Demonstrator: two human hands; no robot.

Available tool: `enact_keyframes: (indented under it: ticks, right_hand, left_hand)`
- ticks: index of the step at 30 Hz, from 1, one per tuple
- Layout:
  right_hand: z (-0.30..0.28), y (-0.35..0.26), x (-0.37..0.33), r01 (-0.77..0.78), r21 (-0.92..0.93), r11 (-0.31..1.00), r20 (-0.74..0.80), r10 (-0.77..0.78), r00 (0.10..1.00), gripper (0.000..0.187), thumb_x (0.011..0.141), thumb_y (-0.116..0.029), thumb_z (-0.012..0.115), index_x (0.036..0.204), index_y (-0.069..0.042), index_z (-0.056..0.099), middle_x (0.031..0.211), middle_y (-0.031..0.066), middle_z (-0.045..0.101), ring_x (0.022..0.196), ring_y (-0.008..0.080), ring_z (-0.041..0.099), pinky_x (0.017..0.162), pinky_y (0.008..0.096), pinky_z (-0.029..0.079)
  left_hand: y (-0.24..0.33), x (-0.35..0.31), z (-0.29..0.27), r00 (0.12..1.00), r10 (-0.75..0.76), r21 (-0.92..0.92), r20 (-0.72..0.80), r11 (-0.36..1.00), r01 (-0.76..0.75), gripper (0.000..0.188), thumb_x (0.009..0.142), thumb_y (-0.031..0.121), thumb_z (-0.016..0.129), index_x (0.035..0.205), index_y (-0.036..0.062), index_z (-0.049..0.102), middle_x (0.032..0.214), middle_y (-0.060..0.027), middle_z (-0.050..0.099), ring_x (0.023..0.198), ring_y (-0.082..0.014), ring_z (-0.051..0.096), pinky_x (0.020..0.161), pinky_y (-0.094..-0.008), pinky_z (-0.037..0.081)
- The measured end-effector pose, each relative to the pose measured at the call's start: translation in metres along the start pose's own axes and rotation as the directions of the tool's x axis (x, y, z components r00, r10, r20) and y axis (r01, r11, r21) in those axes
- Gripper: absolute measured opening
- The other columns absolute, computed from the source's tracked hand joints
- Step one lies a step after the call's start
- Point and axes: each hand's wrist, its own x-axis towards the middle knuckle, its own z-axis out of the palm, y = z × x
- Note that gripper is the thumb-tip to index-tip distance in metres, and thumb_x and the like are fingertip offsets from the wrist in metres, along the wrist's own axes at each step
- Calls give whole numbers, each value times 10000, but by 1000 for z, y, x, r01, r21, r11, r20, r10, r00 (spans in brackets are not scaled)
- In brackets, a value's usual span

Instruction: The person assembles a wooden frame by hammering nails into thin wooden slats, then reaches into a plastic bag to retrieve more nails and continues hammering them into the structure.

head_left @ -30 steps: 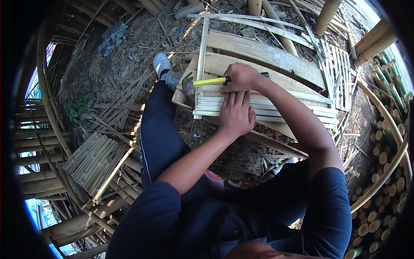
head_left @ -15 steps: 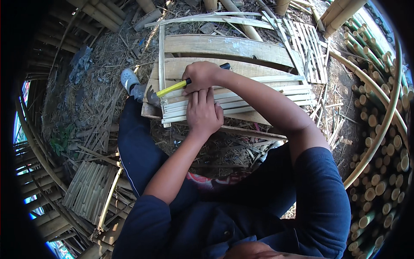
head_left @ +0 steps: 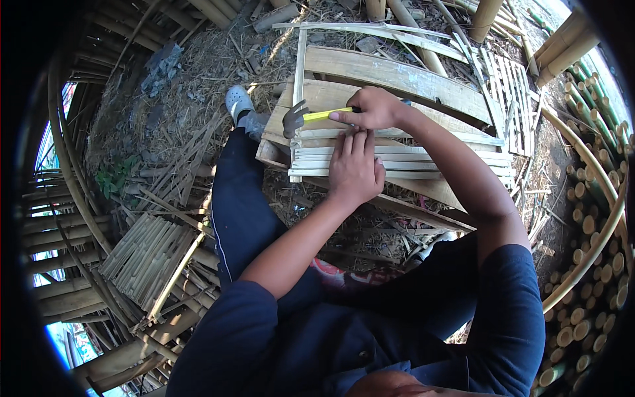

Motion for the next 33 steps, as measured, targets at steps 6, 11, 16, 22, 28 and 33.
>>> enact_keyframes:
  ticks: [6,11,16,22,28,33]
  right_hand:
    - [-4,-3,0,-11,-85,996,-12,11,1000,708,958,-681,574,742,-29,746,644,103,705,631,247,707,620,372,546]
    - [-7,-4,-1,-56,-29,998,75,58,996,796,933,-772,481,830,-37,771,706,72,744,765,254,740,763,390,579]
    - [-9,-5,1,-48,-147,988,60,58,997,787,971,-743,446,817,-41,766,699,71,740,716,253,726,728,396,572]
    - [-2,2,1,214,317,924,-83,-198,977,796,1024,-689,369,732,-36,719,604,128,653,619,323,666,633,460,533]
    - [-8,-4,5,132,-294,947,-177,-190,966,721,1048,-584,442,651,-14,635,588,193,578,577,399,564,579,489,455]
    - [-18,-1,7,81,-177,981,-155,-109,982,751,1033,-640,408,704,-23,682,602,198,598,621,408,606,618,506,489]
  left_hand:
    - [-1,0,1,999,12,-14,-43,1000,-13,659,888,290,544,1410,-107,481,1370,-230,521,1332,-373,481,1192,-540,323]
    - [-1,0,0,995,37,-27,-92,999,-40,644,875,253,569,1401,-111,498,1260,-224,539,1256,-380,512,1164,-539,362]
    - [-1,1,-1,994,43,-30,-99,998,-46,648,871,256,572,1398,-114,499,1250,-225,546,1253,-383,518,1164,-540,362]
    - [-1,1,2,992,48,-27,-117,998,-51,647,861,250,582,1389,-114,504,1269,-235,558,1268,-386,520,1164,-533,367]
    - [-3,0,1,992,53,-57,-115,997,-60,625,850,240,589,1359,-116,529,1265,-244,570,1260,-388,533,1166,-511,375]
    - [-4,1,2,992,57,-40,-110,997,-61,626,848,244,590,1355,-117,533,1267,-243,572,1262,-385,534,1172,-500,373]
